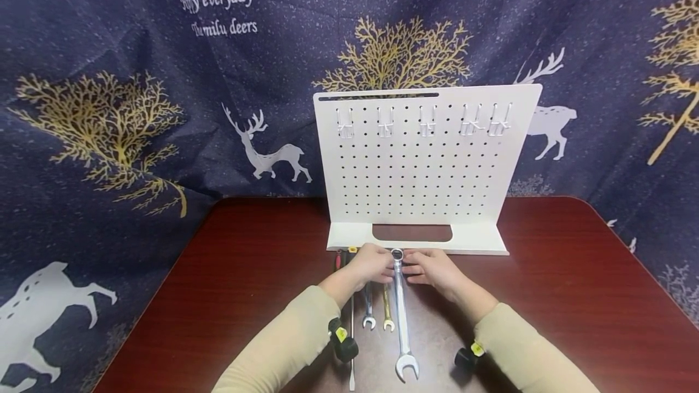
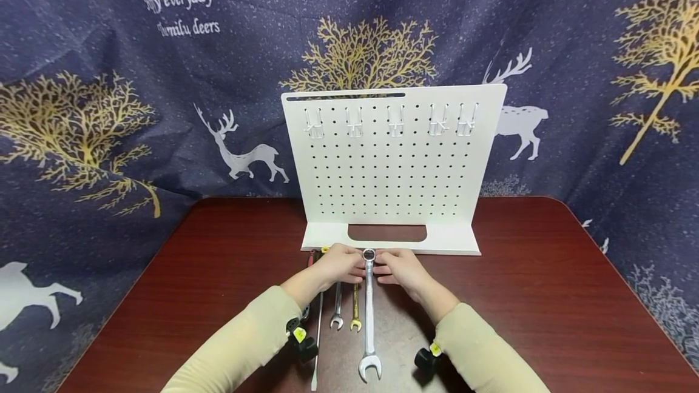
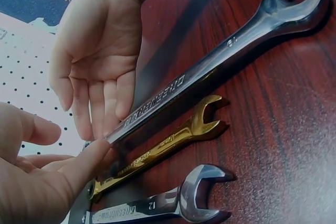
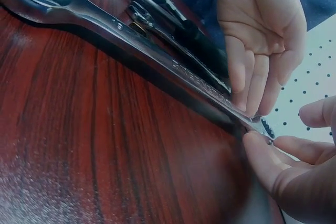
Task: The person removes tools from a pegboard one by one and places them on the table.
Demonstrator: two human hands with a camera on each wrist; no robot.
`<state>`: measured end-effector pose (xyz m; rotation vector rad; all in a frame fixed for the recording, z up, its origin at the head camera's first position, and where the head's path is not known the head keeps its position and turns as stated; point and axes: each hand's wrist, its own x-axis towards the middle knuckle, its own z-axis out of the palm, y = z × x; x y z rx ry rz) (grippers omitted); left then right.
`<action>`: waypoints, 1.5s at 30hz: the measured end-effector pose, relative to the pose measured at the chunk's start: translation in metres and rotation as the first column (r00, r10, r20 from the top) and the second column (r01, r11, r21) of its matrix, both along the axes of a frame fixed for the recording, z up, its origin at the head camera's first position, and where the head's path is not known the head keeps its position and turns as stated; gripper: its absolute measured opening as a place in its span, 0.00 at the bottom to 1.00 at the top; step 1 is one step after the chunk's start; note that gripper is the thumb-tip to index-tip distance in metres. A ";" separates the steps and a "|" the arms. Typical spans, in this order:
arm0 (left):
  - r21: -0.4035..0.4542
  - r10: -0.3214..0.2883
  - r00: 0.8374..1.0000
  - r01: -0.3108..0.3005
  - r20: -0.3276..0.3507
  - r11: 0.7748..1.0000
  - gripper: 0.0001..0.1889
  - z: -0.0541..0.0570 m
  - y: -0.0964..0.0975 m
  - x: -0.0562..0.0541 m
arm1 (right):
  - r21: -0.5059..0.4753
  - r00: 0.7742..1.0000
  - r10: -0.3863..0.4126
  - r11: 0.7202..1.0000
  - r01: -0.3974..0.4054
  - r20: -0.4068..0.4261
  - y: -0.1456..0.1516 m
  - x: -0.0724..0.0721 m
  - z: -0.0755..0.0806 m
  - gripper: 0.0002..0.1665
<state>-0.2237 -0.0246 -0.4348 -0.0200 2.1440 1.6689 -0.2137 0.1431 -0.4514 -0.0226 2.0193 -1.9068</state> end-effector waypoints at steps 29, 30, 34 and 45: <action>-0.072 -0.033 0.999 0.031 -0.030 0.997 0.21 0.006 0.006 0.006 | 0.009 1.000 -0.001 1.000 0.001 -0.003 0.001 0.003 -0.001 0.26; -0.076 -0.035 0.999 0.032 -0.032 0.997 0.21 0.007 0.006 0.006 | 0.008 1.000 -0.005 1.000 0.005 -0.003 0.001 0.003 -0.001 0.26; -0.084 -0.045 0.998 0.041 -0.039 0.996 0.21 0.009 0.004 0.007 | 0.010 1.000 -0.001 1.000 0.001 -0.013 0.000 0.002 -0.002 0.26; -0.078 -0.050 0.992 0.041 -0.112 0.996 0.22 0.009 -0.002 0.004 | 0.051 0.997 0.011 0.999 -0.007 -0.077 0.004 0.001 0.001 0.26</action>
